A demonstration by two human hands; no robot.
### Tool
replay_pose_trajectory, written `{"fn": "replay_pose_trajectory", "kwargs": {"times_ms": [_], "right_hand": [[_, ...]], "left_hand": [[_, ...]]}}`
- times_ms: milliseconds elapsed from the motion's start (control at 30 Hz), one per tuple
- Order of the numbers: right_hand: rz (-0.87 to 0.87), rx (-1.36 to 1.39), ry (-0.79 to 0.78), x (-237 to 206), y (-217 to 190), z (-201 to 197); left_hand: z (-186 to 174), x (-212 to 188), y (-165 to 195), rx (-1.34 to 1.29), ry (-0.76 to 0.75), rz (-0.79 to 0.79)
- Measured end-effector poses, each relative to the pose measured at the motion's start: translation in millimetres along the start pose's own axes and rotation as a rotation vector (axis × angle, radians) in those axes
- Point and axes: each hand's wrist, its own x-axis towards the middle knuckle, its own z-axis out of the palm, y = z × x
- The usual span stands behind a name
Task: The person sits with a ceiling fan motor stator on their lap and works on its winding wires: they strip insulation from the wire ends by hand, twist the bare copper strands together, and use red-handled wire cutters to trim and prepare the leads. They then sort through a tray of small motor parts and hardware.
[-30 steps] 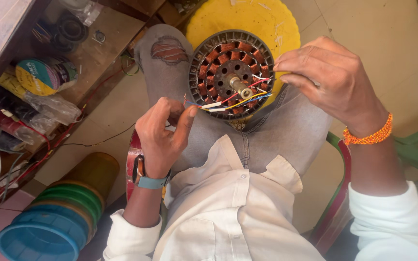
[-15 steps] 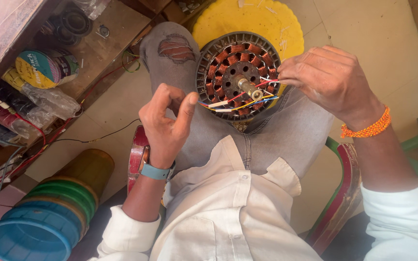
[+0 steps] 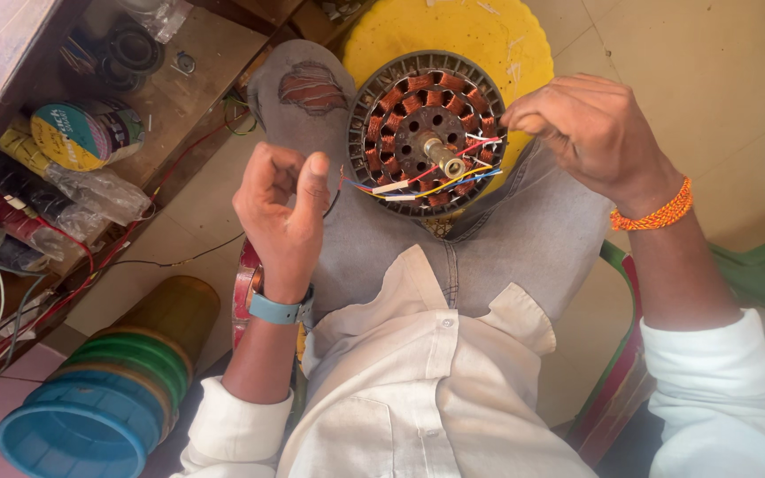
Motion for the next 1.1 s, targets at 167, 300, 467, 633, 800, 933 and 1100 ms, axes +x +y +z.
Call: {"fn": "replay_pose_trajectory", "kwargs": {"times_ms": [167,300,467,633,800,933,1100], "right_hand": [[0.050,0.062,0.077,-12,-5,-2],[0.055,0.065,0.142,-17,-17,-7],[0.064,0.091,0.090,-14,-35,-15],[0.058,0.029,-0.010,-5,-42,-15],[0.041,0.063,-0.098,7,-31,-12],[0.044,0.114,-0.152,9,-26,-14],[0.054,0.119,-0.186,7,-19,-16]], "left_hand": [[-2,3,-4,-0.118,0.016,-0.104],[-2,6,-7,-0.235,0.033,-0.152],[-1,7,-10,-0.336,0.060,-0.171],[1,4,-9,-0.259,0.039,-0.113],[0,5,-10,-0.242,0.047,-0.094],[1,5,-9,-0.234,0.049,-0.103],[1,5,-7,-0.231,0.050,-0.100]]}}
